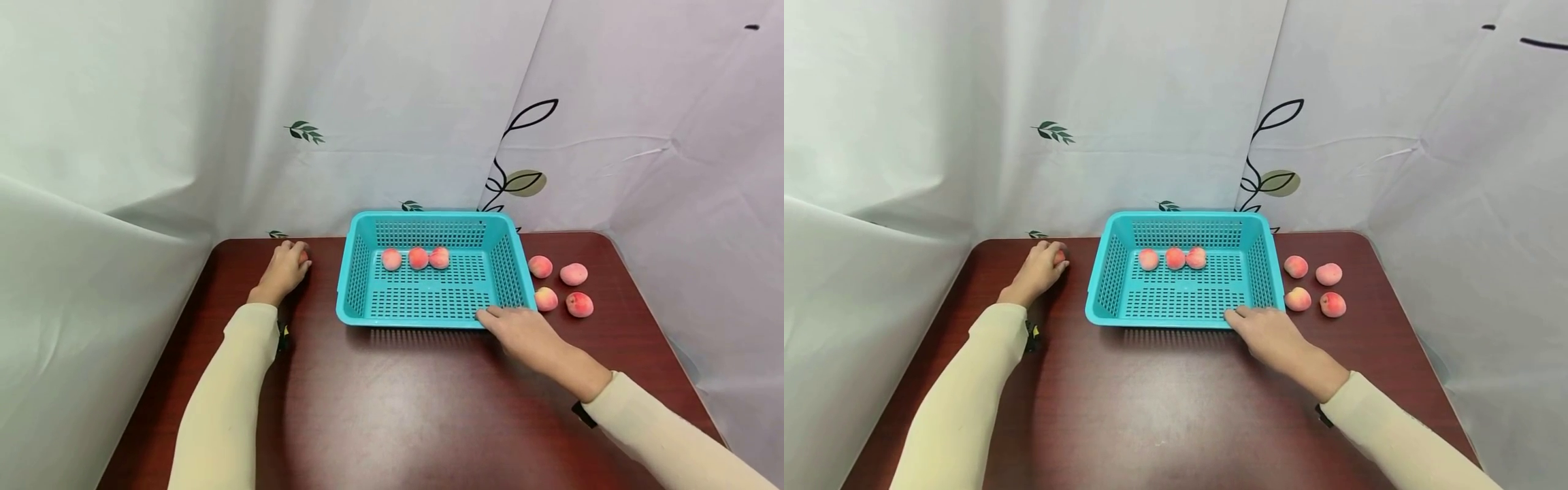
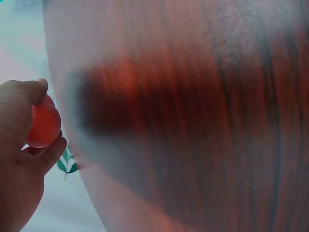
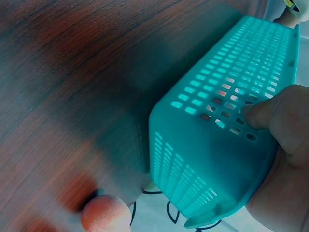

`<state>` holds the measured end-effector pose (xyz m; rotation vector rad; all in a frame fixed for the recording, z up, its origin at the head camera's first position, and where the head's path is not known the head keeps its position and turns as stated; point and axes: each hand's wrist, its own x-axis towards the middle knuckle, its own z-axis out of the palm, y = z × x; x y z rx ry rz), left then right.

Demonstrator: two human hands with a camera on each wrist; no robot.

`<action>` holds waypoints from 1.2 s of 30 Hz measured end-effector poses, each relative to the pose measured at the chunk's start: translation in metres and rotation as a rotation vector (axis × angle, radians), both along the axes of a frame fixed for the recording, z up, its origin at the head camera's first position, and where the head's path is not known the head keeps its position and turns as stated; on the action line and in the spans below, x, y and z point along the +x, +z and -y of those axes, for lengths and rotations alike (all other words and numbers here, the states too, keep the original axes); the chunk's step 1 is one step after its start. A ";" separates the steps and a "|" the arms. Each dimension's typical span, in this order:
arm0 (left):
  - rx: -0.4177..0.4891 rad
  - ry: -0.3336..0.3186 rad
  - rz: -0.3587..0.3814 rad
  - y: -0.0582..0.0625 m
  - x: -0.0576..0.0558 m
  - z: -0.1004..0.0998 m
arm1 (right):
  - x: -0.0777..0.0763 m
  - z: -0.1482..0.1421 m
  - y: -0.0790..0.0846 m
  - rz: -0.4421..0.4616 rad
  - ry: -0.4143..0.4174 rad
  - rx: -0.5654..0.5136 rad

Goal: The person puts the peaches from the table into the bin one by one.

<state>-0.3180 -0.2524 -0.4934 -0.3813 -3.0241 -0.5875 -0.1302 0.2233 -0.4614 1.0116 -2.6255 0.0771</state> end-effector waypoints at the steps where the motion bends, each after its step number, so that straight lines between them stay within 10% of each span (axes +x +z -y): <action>1: 0.005 -0.002 -0.006 0.002 0.000 0.000 | 0.000 0.000 0.000 -0.002 0.001 -0.001; 19: 0.035 -0.177 -0.335 0.057 0.018 -0.028 | -0.001 -0.001 -0.002 0.007 -0.008 0.010; 36: -0.014 -0.468 -0.437 0.125 0.045 -0.109 | -0.002 -0.001 -0.002 0.052 -0.032 0.035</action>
